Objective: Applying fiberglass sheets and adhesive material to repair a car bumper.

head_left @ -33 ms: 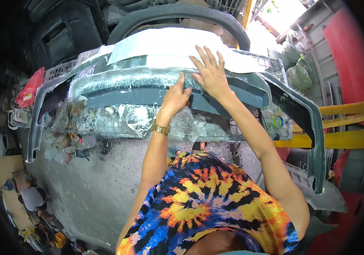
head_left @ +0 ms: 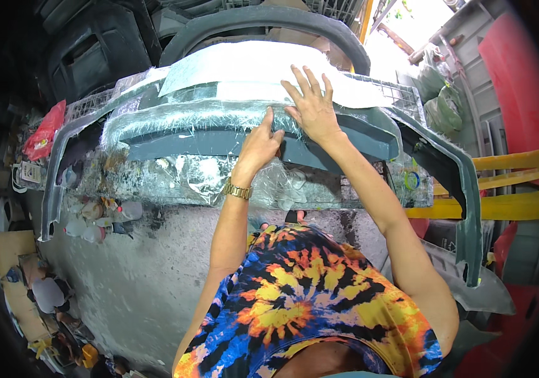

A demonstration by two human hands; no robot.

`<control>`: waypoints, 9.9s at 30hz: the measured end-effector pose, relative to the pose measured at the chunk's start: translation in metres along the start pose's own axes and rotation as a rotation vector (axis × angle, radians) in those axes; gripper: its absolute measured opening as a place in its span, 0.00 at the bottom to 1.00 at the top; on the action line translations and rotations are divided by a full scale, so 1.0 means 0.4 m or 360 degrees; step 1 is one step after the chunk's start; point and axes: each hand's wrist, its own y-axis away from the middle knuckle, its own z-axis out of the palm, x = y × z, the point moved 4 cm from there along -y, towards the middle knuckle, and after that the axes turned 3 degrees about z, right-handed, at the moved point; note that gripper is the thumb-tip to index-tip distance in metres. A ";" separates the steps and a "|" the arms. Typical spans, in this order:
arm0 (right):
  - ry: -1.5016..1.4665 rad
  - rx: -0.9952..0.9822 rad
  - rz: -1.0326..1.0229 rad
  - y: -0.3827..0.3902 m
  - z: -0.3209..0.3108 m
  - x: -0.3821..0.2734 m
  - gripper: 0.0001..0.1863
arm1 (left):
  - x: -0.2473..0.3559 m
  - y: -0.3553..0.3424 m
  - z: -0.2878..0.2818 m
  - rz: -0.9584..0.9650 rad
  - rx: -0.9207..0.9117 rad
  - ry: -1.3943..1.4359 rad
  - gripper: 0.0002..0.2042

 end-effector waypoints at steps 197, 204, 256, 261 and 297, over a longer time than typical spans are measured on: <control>0.0146 -0.0309 0.0710 0.295 -0.218 0.334 0.42 | 0.235 -0.098 0.296 0.1045 0.0011 -0.0452 0.09; 0.0274 -0.0315 0.0715 0.308 -0.199 0.345 0.44 | 0.243 -0.078 0.283 0.1014 -0.0031 -0.0466 0.09; 0.0072 0.0307 0.1037 0.363 -0.224 0.184 0.07 | 0.079 0.248 0.149 0.0822 -0.0400 0.0564 0.11; 0.0421 0.0394 0.0890 0.365 -0.196 0.214 0.07 | 0.073 0.246 0.140 0.0831 -0.0363 0.0497 0.12; -0.1517 -0.0552 0.1277 0.478 -0.168 0.008 0.07 | 0.054 0.110 0.068 0.1295 0.0220 -0.0321 0.09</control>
